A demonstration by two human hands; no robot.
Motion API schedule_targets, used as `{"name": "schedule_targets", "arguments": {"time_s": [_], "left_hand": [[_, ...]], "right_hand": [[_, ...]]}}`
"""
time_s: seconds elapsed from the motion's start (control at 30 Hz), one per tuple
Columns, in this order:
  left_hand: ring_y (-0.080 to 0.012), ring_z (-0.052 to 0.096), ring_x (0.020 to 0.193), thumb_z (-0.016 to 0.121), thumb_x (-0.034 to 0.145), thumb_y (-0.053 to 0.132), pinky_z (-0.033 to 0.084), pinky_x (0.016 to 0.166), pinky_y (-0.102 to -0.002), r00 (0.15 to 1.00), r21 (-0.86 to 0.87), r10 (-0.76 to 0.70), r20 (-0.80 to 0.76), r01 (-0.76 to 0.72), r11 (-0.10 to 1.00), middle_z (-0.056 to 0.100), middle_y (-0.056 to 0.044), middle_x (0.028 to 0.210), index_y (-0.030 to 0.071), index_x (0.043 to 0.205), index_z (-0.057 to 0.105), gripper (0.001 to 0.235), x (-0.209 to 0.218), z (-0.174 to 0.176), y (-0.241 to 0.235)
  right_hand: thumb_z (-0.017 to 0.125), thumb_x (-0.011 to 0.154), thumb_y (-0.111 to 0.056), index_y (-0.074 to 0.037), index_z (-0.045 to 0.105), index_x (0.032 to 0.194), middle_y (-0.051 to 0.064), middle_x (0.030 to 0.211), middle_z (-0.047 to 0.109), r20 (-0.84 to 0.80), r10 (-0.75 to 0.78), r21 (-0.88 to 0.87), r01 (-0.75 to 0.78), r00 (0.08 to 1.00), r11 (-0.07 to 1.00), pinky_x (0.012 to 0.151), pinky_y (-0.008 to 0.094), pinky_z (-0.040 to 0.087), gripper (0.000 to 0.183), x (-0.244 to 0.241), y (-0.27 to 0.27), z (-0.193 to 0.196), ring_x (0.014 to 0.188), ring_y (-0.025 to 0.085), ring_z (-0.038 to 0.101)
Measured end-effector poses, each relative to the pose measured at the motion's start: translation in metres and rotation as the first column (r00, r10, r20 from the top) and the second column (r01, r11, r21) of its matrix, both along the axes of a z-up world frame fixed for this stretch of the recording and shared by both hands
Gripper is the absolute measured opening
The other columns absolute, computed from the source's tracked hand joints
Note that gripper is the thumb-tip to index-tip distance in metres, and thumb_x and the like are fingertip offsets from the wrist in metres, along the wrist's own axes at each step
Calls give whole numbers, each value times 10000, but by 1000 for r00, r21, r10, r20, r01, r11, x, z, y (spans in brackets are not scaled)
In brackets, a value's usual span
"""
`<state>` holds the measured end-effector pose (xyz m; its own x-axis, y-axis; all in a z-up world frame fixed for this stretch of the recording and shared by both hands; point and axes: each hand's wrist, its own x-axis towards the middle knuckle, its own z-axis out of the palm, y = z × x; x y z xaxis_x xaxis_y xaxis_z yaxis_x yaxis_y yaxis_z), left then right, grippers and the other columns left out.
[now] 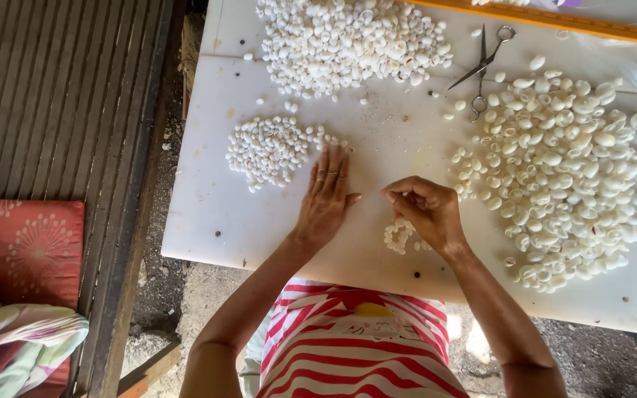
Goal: Stringing small white shells onto a thread to create a decorative item
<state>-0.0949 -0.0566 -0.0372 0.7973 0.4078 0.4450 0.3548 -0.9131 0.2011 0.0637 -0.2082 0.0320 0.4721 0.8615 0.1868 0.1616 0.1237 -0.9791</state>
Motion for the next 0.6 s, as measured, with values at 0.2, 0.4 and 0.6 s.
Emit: {"name": "schedule_targets", "arguments": {"time_s": [0.2,0.4,0.6], "left_hand": [[-413,330,1532,543,974,513,323,1229,-501,996,112,-87,-15,88,990,378,-221,1626,8,1542,427,768,51,-21,-6],[-311,431,1490,553,1068,285,396,1175,-542,971,-84,-162,175,178,980,497,-102,1573,157,1548,470,504,80,-22,40],[-108,621,877,795,839,209,550,783,-313,958,-229,66,278,-1,973,580,155,888,354,943,710,198,80,4,74]], "right_hand": [[704,962,35,87,715,985,208,829,716,-67,-134,-3,134,989,991,522,280,594,59,30,27,0,589,195,723],[719,944,16,79,712,987,186,857,713,-127,-207,-32,205,970,978,483,279,577,77,36,22,-32,550,198,708],[685,904,42,112,697,925,242,931,706,-188,-191,-147,165,963,975,436,313,586,74,25,19,-23,501,226,697]]}}
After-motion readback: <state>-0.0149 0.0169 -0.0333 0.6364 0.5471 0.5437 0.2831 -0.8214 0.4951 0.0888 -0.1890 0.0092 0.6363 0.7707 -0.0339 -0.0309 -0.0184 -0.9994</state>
